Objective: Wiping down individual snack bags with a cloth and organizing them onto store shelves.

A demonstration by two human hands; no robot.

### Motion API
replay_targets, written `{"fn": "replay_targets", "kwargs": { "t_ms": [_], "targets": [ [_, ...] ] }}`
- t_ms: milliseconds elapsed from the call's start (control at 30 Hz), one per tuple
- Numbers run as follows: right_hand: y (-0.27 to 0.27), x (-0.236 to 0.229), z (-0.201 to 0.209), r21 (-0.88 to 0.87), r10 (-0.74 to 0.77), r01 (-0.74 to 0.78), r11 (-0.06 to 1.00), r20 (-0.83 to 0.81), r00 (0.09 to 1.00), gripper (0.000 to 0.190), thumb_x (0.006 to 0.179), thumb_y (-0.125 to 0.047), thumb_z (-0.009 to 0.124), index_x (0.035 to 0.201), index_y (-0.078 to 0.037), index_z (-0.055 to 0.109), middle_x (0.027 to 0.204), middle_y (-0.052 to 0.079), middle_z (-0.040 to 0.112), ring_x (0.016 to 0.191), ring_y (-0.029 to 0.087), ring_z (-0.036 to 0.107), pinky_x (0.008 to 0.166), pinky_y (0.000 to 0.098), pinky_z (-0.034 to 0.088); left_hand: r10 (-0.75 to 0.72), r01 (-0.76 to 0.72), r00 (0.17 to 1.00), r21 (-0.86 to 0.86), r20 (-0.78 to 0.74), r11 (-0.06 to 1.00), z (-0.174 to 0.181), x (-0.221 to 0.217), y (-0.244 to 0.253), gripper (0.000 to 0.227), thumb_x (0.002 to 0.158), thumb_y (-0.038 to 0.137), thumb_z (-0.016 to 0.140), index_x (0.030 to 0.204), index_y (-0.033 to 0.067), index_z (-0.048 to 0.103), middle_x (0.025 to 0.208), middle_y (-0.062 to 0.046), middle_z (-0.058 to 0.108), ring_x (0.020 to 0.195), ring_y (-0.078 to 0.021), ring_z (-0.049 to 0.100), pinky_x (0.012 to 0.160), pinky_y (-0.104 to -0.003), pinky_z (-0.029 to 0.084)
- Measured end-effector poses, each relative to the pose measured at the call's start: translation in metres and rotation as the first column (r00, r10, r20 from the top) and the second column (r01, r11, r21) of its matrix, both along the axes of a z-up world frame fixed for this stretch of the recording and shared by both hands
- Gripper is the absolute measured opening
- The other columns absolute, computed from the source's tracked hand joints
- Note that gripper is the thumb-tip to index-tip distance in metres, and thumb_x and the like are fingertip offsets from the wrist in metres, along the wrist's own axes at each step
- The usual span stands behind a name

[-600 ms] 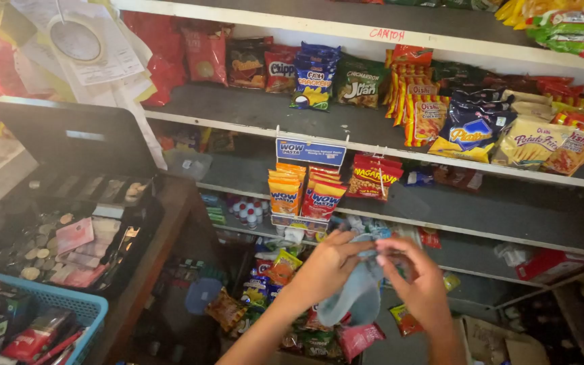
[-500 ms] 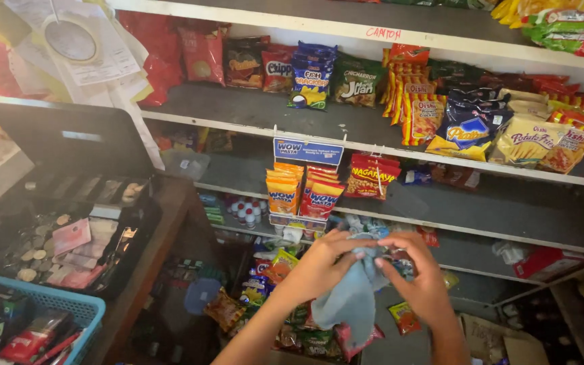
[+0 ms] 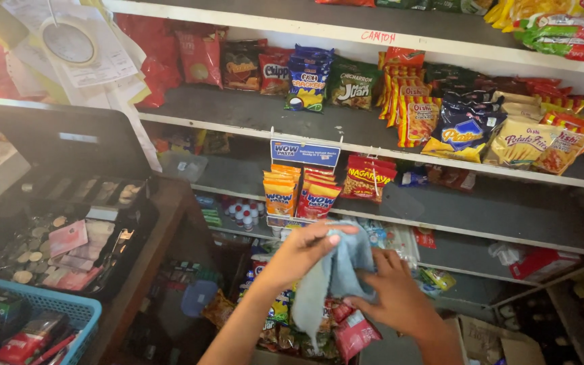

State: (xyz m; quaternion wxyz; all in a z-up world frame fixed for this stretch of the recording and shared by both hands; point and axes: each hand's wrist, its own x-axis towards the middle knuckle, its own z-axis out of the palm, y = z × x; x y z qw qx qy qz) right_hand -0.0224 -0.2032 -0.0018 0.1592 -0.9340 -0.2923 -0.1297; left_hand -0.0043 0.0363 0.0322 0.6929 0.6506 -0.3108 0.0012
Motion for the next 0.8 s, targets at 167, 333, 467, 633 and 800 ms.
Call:
{"fn": "replay_targets", "kwargs": {
  "t_ms": [167,333,467,633,800],
  "targets": [
    [0.000,-0.014,0.017,0.120,-0.075,0.082,0.989,-0.060,0.995,0.035,0.082,-0.037,0.075,0.108,-0.013,0.079,0.130,0.014,0.057,0.120,0.032,0.050,0.099,0.0483,0.044,0.041,-0.046,0.997,0.094,0.060,0.995,0.000,0.002,0.013,0.032,0.104,0.015,0.059,0.134,0.0123,0.070,0.113,-0.004,0.068,0.109,-0.0157,0.062,0.099,-0.028,0.047],
    [0.017,-0.019,0.016,0.652,0.021,0.004,0.759,-0.031,0.999,0.025,0.093,-0.010,0.065,0.117,-0.008,0.071,0.118,0.010,0.064,0.111,0.022,0.065,0.094,0.0354,0.054,-0.074,0.067,0.996,0.117,0.058,0.991,0.000,0.000,0.003,0.037,0.103,0.011,0.059,0.139,0.0145,0.066,0.128,-0.007,0.061,0.124,-0.0194,0.059,0.106,-0.030,0.046],
    [0.024,-0.008,-0.018,0.883,0.253,0.027,0.469,-0.164,0.953,0.042,0.086,0.001,0.070,0.126,-0.007,0.058,0.114,0.008,0.065,0.104,0.015,0.065,0.089,0.0294,0.055,-0.109,0.102,0.993,0.120,0.046,0.987,-0.005,0.000,-0.003,0.041,0.101,0.008,0.060,0.141,0.0167,0.064,0.135,-0.008,0.057,0.128,-0.0217,0.054,0.109,-0.031,0.042],
    [0.008,-0.001,-0.020,0.766,0.157,0.076,0.639,-0.226,0.961,0.032,0.085,-0.001,0.076,0.115,-0.006,0.066,0.100,0.007,0.068,0.092,0.014,0.064,0.081,0.0273,0.052,0.065,-0.189,0.929,0.315,0.365,0.930,-0.014,0.003,-0.002,0.041,0.095,0.004,0.066,0.135,0.0120,0.069,0.130,-0.014,0.062,0.123,-0.0282,0.056,0.106,-0.037,0.044],
    [0.012,-0.011,0.018,0.612,0.018,0.099,0.784,-0.181,0.983,0.019,0.086,-0.005,0.072,0.104,-0.004,0.068,0.090,0.002,0.070,0.084,0.011,0.064,0.077,0.0254,0.052,0.014,-0.103,0.939,0.242,0.343,0.965,-0.029,0.002,-0.008,0.032,0.085,0.017,0.084,0.112,0.0037,0.075,0.108,-0.013,0.075,0.098,-0.0255,0.071,0.094,-0.036,0.054]
  ]
}}
